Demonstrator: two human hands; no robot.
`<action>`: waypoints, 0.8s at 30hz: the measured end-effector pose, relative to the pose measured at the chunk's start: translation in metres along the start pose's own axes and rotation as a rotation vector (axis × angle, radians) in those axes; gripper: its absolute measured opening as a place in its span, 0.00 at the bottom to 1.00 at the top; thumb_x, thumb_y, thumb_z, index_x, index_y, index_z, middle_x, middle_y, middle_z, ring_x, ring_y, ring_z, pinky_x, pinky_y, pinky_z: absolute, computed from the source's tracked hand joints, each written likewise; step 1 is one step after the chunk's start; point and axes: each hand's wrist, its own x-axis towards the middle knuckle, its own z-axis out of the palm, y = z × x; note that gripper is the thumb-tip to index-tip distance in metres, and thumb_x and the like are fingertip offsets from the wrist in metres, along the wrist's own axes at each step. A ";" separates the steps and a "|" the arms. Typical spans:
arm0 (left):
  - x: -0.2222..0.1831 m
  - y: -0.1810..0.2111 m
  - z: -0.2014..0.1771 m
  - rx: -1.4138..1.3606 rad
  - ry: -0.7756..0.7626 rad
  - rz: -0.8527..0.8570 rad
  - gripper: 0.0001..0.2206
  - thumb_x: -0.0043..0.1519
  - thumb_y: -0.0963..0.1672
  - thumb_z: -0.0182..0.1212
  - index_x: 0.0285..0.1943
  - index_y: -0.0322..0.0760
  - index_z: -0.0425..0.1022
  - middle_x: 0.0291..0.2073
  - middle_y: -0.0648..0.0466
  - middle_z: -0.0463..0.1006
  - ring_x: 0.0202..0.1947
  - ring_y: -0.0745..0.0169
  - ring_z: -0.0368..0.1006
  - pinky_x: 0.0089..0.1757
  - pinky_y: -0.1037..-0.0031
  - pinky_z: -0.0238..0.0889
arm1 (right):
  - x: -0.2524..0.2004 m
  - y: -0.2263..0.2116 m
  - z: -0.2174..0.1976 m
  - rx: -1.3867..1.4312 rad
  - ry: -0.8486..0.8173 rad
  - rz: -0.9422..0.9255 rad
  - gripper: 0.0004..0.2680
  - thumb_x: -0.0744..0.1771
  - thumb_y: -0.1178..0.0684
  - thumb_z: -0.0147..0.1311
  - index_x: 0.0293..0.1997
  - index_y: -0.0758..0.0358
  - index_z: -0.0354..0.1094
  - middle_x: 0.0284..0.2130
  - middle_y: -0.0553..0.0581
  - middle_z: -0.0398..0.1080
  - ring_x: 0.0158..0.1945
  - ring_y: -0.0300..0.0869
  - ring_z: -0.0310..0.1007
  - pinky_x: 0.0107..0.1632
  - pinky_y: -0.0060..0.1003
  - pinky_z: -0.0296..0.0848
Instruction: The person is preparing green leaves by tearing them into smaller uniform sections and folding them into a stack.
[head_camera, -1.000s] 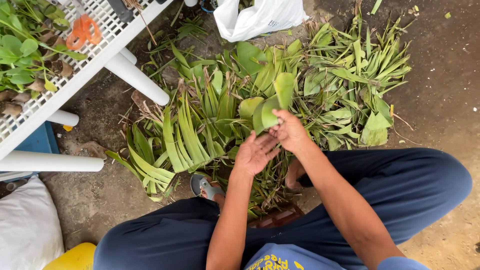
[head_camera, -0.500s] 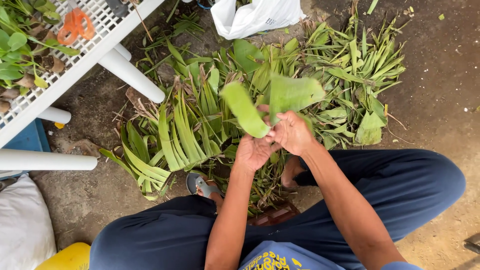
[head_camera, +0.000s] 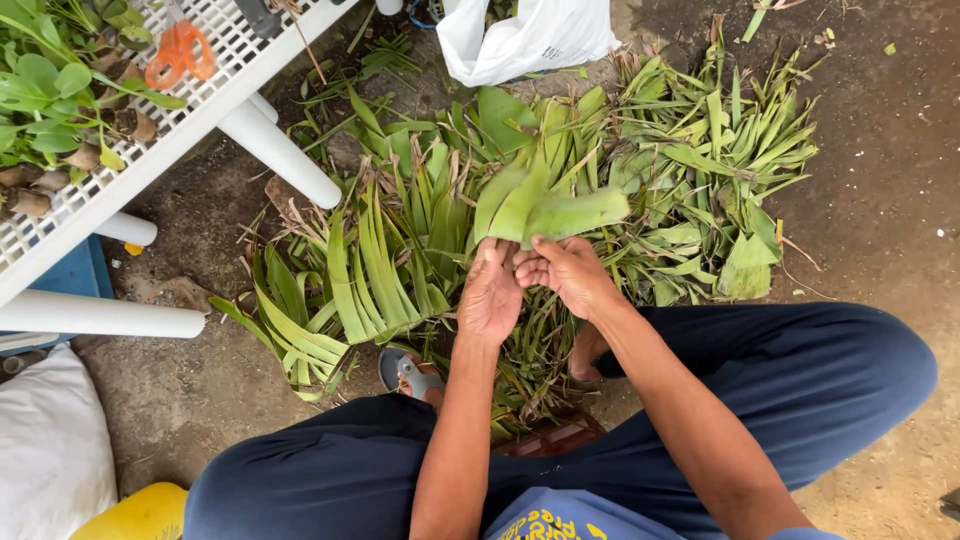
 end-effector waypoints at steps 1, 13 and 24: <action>0.000 -0.001 -0.003 0.000 -0.003 -0.001 0.17 0.65 0.48 0.62 0.61 0.39 0.71 0.60 0.48 0.71 0.43 0.61 0.67 0.43 0.72 0.64 | -0.005 -0.007 0.004 -0.001 0.001 -0.002 0.12 0.72 0.54 0.47 0.40 0.79 0.72 0.30 0.69 0.77 0.30 0.46 0.81 0.40 0.41 0.84; 0.009 0.009 0.006 -0.123 0.283 0.125 0.05 0.63 0.41 0.64 0.41 0.30 0.78 0.43 0.37 0.83 0.41 0.46 0.82 0.45 0.58 0.79 | -0.053 -0.052 0.022 -0.596 -0.152 0.139 0.19 0.72 0.44 0.47 0.37 0.78 0.72 0.19 0.67 0.72 0.13 0.37 0.68 0.19 0.34 0.74; -0.008 0.026 0.015 0.070 0.119 0.283 0.07 0.66 0.49 0.62 0.47 0.50 0.71 0.46 0.59 0.77 0.57 0.47 0.72 0.66 0.46 0.56 | -0.216 -0.121 0.091 -1.170 -0.455 -0.651 0.02 0.67 0.56 0.52 0.35 0.54 0.67 0.22 0.50 0.64 0.23 0.45 0.66 0.26 0.43 0.62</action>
